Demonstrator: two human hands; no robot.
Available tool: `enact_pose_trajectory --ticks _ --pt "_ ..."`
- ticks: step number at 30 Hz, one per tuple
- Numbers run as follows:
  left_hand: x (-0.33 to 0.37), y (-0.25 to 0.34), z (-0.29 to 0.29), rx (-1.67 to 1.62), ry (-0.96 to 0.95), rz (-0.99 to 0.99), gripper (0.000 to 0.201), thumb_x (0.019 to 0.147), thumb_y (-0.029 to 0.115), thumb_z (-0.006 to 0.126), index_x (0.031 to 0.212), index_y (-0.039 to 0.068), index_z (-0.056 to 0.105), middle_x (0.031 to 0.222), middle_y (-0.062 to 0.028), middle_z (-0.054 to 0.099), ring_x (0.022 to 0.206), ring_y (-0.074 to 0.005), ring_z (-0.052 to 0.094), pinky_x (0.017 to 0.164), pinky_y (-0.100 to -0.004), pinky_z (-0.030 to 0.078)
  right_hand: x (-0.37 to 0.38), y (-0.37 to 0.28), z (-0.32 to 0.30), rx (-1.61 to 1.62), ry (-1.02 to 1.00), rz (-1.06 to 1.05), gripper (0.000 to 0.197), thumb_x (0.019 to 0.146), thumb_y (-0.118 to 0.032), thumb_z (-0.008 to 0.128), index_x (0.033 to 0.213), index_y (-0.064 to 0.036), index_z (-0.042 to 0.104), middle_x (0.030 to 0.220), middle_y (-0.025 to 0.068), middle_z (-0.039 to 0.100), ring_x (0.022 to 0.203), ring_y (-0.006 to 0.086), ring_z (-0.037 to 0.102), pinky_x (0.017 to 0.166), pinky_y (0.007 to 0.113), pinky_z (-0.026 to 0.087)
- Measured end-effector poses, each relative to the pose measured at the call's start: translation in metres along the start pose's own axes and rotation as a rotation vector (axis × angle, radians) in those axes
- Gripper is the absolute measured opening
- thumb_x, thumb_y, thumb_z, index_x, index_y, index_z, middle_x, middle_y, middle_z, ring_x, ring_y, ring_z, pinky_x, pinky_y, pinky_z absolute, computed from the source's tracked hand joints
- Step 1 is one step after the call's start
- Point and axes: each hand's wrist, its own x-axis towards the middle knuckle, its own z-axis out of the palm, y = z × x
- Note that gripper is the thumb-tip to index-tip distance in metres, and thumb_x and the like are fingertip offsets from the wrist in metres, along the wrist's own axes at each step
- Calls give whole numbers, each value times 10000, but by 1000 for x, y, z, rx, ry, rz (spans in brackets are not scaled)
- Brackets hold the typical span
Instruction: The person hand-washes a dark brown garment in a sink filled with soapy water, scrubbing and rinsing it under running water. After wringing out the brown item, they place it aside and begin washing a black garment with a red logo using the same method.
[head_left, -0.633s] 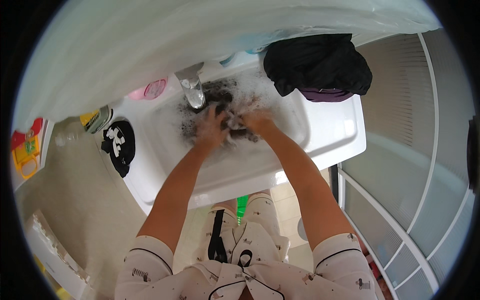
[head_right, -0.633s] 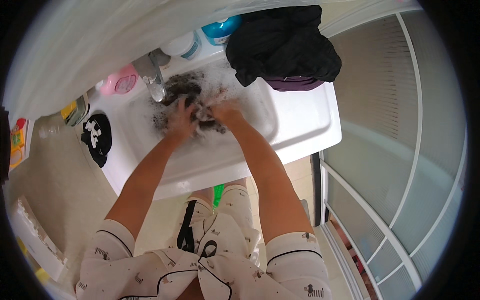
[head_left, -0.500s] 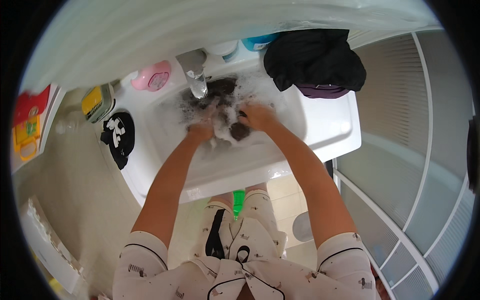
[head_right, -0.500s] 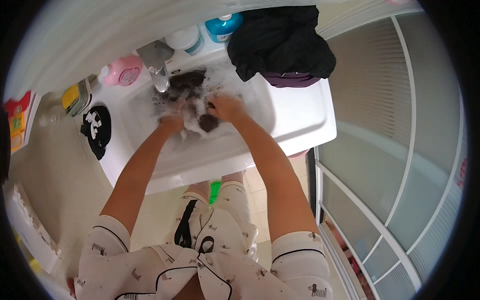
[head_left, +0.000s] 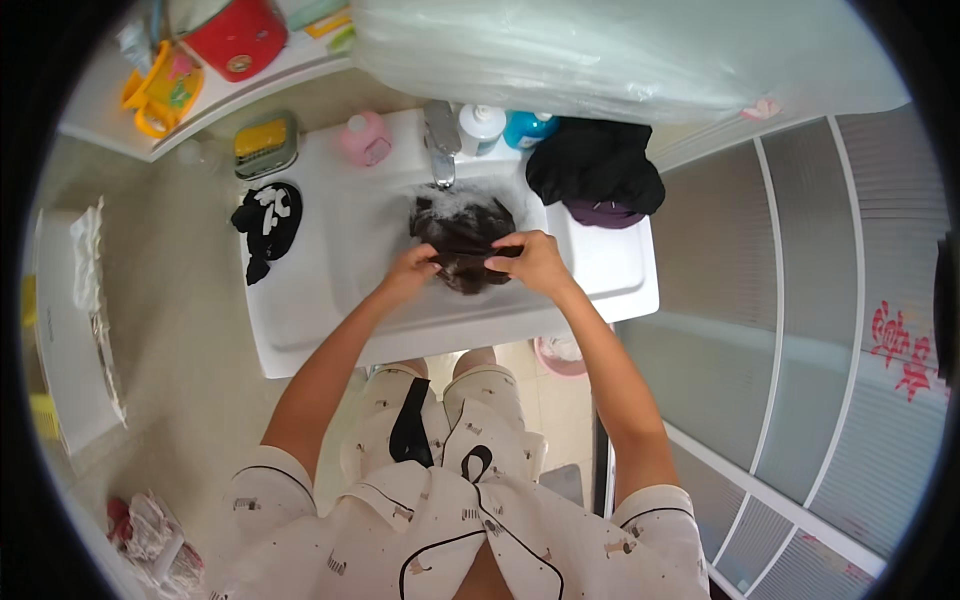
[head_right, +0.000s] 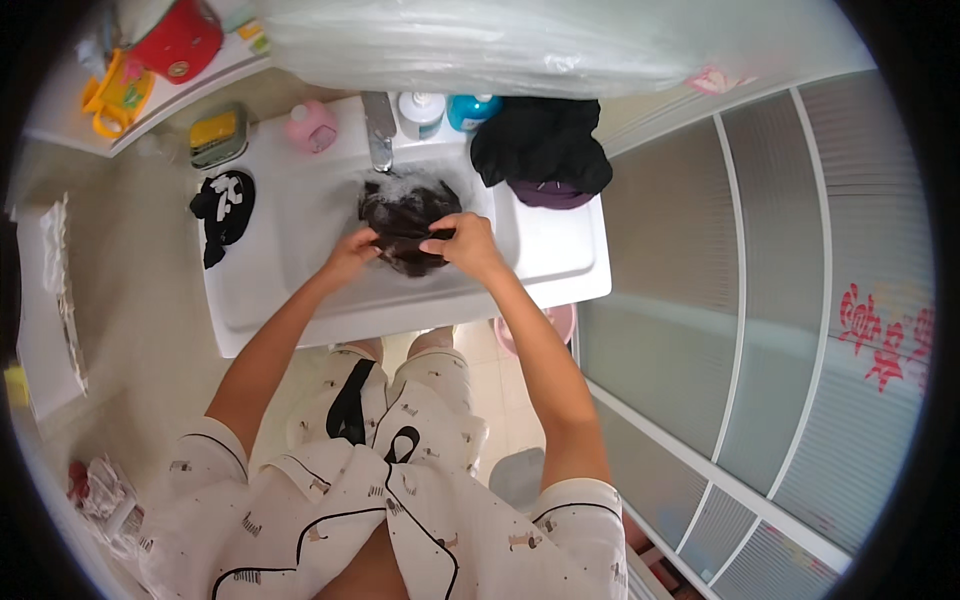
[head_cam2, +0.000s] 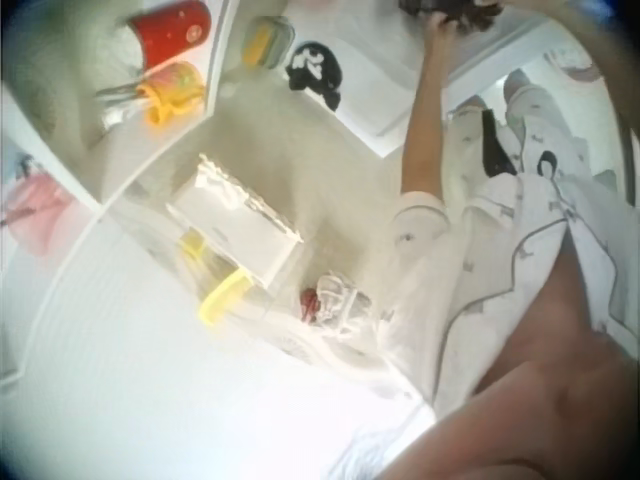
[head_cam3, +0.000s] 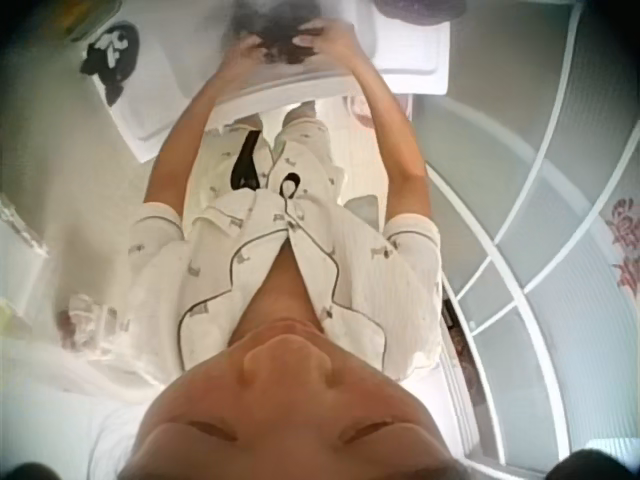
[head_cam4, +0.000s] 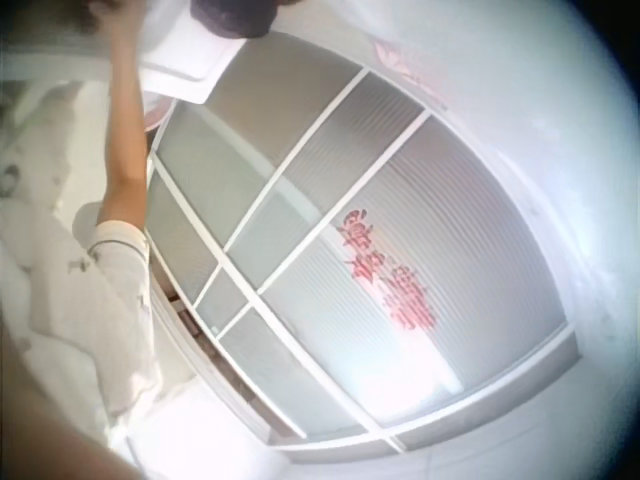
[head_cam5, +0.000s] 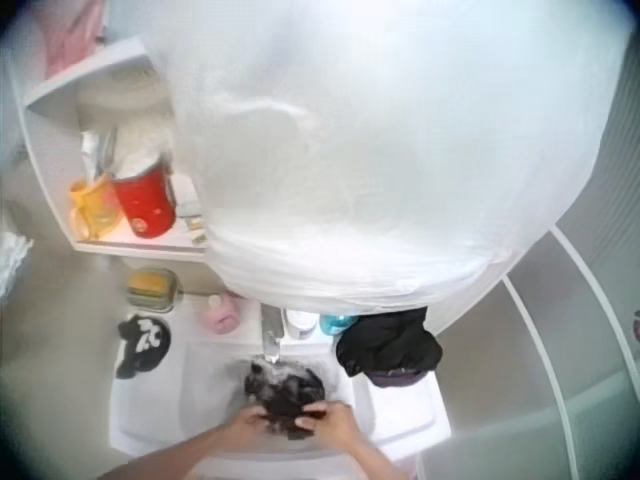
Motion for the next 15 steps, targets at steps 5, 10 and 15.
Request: enact_pose_trajectory --ticks 5,10,15 --pt "-10 78 -64 -326 -125 22 121 994 166 546 978 74 624 913 52 584 888 -60 517 864 -251 426 -19 -47 -38 -229 45 -62 231 805 -205 787 865 14 739 641 119 669 560 143 625 553 305 482" --pt "-22 141 -78 -448 -80 -46 249 936 296 640 982 53 614 916 33 595 880 -78 530 828 -251 431 -32 -97 -65 -293 228 -257 266 844 -278 745 810 -15 723 567 65 594 524 153 522 563 291 421" --pt "-8 147 -52 483 171 120 409 713 260 804 954 -8 610 866 -92 605 855 -215 587 755 -348 473 -24 -94 -61 -224 300 -410 259 861 -258 731 802 -8 698 621 57 560 569 143 448 579 281 402"
